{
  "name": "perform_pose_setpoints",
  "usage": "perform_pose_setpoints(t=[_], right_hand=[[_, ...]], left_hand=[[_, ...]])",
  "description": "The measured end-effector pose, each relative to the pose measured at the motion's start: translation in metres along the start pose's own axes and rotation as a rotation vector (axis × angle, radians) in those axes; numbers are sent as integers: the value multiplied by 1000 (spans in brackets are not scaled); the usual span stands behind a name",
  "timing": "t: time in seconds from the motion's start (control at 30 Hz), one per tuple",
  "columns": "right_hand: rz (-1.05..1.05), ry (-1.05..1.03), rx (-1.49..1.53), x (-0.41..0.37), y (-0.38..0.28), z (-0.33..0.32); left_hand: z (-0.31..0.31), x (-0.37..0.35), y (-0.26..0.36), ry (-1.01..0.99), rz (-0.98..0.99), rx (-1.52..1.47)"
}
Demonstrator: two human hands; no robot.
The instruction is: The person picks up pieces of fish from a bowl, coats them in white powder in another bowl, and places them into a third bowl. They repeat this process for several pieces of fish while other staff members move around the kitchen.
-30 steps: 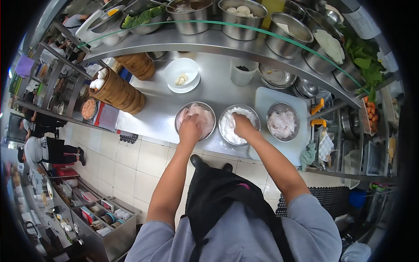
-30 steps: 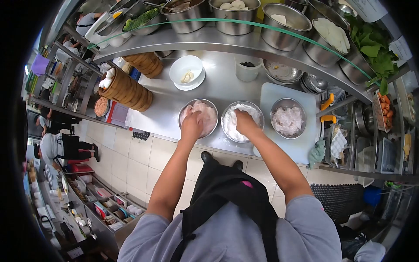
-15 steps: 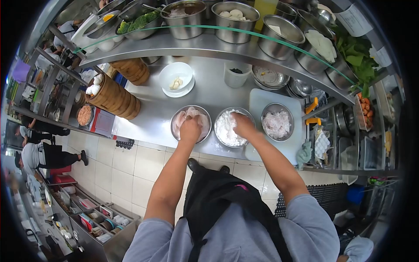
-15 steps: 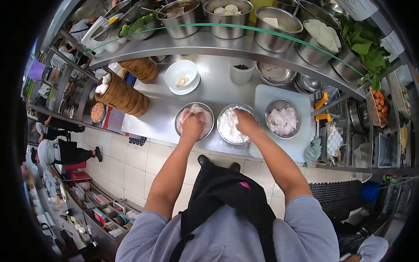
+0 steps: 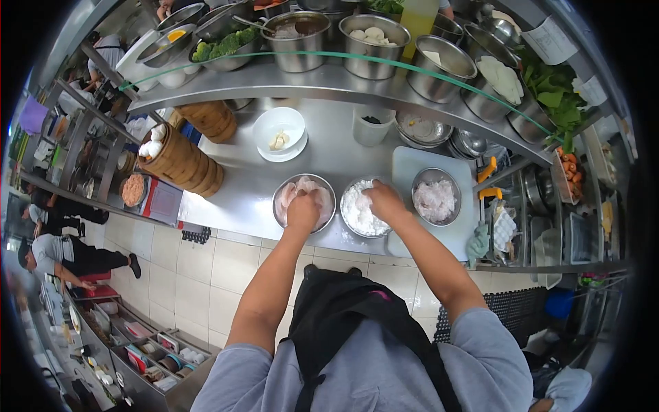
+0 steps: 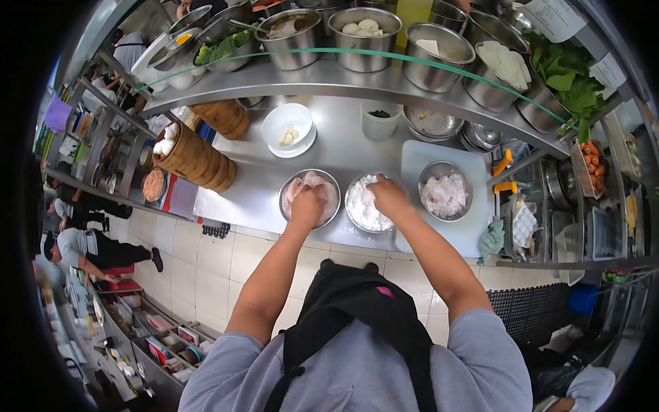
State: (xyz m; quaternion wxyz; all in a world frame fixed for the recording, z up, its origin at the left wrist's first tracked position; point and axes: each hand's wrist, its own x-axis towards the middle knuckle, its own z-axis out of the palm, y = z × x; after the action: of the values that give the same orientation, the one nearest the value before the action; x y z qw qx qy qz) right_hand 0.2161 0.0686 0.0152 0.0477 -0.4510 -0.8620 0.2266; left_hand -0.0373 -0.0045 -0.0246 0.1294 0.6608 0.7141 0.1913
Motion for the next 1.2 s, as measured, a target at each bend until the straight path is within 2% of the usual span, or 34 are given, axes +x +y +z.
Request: perform_pose_setpoints(t=[0.07,0.1,0.17,0.23,0.37,0.43,0.6,0.67,0.7,0.73,0.8,0.93,1.0,1.03,1.1,1.17,1.2], right_hand=[[61,-48,-32,3,1,15],[-20,58,-31,2,10,38],[-29,56,22,-5,3,40],[-51,47,75,-5,-1,35],[120,-23,146,-12,1,16],[134,159,125,-22,2,10],[216,210,40,-30,-10,22],[192,65,76,-25,-1,37],[179,61,68,-24,1,39],[170,67,72,-23,3,40],[145,89,107,-18,8,39],[181,187,197,-28,20,5],[147,277,331,-38,33,-18],[128,346,348,-47,40,-31],[182,308,358,-62,60,-63],[220,262,368,-74,87,-83],[276,288,273,-81,103,-91]], left_hand=[[-2,2,0,-15,27,8],[0,2,-3,1,43,-1],[2,4,-4,15,61,-24],[-2,5,-5,-55,22,-48],[-9,7,-8,-79,67,-67],[-9,10,-9,-66,31,-105],[-10,21,-19,-31,242,-142],[-30,16,-7,-165,112,-90],[-26,12,-5,-50,174,-2],[-23,12,-4,-43,173,7],[-20,16,-1,-150,322,290],[1,19,-5,-111,296,263],[2,10,1,16,338,268],[2,10,8,19,352,271],[1,6,16,-65,97,238],[12,17,4,-35,104,235],[14,23,-2,-6,109,222]])
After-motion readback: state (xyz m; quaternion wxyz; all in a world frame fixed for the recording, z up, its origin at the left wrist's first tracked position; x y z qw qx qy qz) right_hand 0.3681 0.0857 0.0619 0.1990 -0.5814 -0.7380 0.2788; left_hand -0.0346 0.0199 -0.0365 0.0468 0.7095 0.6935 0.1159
